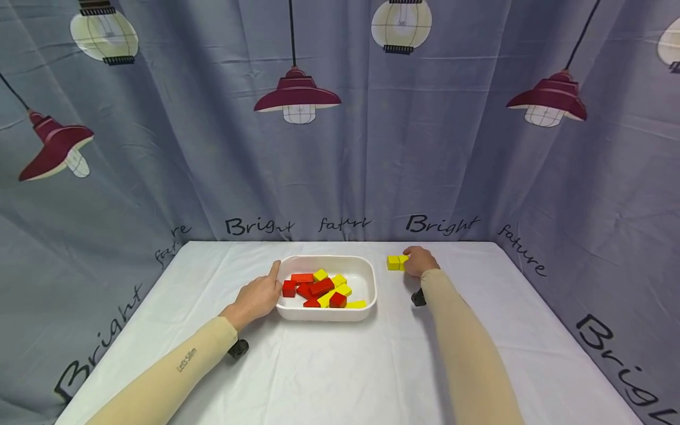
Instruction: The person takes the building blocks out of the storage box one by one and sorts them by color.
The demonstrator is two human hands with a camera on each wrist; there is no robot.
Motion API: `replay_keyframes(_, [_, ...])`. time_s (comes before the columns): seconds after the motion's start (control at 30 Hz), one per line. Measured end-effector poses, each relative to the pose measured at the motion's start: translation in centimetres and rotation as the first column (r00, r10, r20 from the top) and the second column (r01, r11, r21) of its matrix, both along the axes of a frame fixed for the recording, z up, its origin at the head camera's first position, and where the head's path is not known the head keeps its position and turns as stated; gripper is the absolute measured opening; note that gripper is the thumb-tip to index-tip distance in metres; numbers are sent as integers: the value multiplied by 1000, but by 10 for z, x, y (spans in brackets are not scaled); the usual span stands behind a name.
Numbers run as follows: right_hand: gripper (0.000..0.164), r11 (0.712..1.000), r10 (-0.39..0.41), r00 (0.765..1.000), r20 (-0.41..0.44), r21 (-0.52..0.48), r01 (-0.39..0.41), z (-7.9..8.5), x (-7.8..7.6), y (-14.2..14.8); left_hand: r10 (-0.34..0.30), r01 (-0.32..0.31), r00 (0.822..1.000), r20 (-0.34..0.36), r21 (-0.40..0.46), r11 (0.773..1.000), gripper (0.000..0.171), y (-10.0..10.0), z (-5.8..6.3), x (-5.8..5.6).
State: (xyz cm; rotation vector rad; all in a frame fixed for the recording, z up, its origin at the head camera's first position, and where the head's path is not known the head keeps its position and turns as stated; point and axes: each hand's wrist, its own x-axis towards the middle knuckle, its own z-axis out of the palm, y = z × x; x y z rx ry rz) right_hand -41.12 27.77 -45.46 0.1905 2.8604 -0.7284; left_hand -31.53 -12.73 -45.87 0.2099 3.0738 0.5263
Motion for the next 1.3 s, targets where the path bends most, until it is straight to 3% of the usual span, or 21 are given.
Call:
replay_keyframes(0.2, [62, 999, 18, 1000, 21, 27, -19, 4, 2, -10, -3, 3, 1000, 2, -15, 1000, 63, -3, 0, 3])
replay_keyframes(0.57, [71, 996, 46, 999, 6, 75, -46, 10, -1, -17, -5, 5, 1000, 2, -11, 1000, 64, -4, 10, -3])
replay_keyframes(1.3, [55, 997, 59, 997, -53, 45, -57, -3, 0, -19, 10, -10, 1000, 13, -6, 1000, 66, 0, 2, -2])
